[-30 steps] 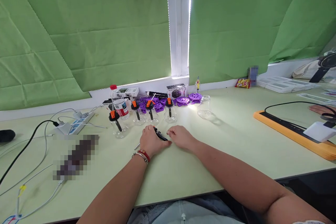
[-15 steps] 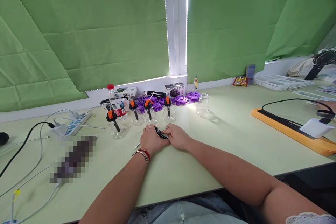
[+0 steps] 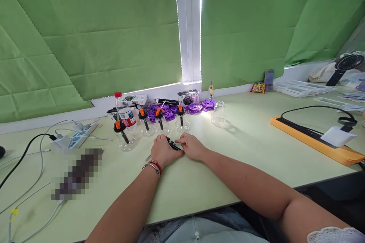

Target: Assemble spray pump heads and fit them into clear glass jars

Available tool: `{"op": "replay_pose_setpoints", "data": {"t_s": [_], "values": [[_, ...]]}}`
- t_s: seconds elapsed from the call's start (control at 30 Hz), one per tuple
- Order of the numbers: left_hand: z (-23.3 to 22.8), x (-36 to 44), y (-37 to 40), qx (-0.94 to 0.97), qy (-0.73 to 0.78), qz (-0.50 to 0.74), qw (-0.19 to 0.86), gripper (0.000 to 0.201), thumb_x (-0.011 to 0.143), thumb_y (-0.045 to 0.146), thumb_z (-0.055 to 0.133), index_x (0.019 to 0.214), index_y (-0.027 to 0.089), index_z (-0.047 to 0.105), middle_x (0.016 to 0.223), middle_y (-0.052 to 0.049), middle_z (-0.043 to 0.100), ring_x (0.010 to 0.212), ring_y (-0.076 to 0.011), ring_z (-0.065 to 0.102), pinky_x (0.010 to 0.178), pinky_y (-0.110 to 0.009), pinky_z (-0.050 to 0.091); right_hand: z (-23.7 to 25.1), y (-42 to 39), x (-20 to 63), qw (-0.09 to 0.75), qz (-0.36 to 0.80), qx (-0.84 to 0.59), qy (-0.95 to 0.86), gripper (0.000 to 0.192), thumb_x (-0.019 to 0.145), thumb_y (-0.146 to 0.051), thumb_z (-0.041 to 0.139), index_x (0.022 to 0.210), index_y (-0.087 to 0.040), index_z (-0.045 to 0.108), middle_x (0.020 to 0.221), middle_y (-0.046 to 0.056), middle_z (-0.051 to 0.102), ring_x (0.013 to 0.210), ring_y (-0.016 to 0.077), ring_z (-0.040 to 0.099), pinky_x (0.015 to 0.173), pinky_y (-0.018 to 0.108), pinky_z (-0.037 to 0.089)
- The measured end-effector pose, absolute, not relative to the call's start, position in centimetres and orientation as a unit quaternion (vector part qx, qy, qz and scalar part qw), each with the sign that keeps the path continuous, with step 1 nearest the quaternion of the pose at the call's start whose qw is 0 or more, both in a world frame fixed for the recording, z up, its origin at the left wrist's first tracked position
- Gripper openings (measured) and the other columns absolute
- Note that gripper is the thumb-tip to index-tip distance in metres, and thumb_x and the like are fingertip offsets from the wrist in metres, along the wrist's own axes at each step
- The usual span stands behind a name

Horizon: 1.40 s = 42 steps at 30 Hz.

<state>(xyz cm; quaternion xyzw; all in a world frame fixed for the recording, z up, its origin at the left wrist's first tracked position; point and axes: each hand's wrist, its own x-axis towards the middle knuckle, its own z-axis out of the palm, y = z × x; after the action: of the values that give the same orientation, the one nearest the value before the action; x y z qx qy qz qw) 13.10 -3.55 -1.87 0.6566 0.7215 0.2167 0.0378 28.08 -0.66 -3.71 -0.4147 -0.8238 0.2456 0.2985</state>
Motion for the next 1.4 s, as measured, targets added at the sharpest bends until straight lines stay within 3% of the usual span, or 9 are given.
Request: {"op": "replay_pose_setpoints", "data": {"t_s": [0.37,1.13,1.4], "values": [[-2.3,12.9,-3.3,0.661,0.717,0.22,0.028,0.074,0.043,0.061,0.068,0.101,0.018,0.05,0.105,-0.013,0.058,0.103,-0.0316,0.055,0.076,-0.034,0.042,-3.8,-0.9,28.0,0.296,0.246,-0.397,-0.833,0.04,0.078,-0.003,0.044,0.102,-0.022,0.071,0.09,0.004,0.059,0.08,0.0138,0.056,0.073,0.024,0.044],[-1.7,13.3,-3.5,0.658,0.723,0.208,0.033,0.068,0.046,0.056,0.067,0.099,0.019,0.048,0.107,-0.014,0.057,0.106,-0.0322,0.053,0.08,-0.035,0.042,-4.0,-0.8,28.0,0.287,0.227,-0.427,-0.827,0.037,0.078,-0.003,0.046,0.102,-0.019,0.07,0.098,0.006,0.062,0.085,0.0156,0.059,0.074,0.024,0.044],[-1.6,12.0,-4.1,0.654,0.736,0.175,0.025,0.081,0.038,0.066,0.067,0.1,0.018,0.044,0.11,-0.014,0.053,0.109,-0.0342,0.049,0.081,-0.037,0.041,-3.4,-1.3,29.5,0.234,0.201,-0.437,-0.845,0.037,0.08,-0.006,0.045,0.105,-0.019,0.069,0.101,0.007,0.062,0.086,0.0175,0.059,0.071,0.025,0.042]]}}
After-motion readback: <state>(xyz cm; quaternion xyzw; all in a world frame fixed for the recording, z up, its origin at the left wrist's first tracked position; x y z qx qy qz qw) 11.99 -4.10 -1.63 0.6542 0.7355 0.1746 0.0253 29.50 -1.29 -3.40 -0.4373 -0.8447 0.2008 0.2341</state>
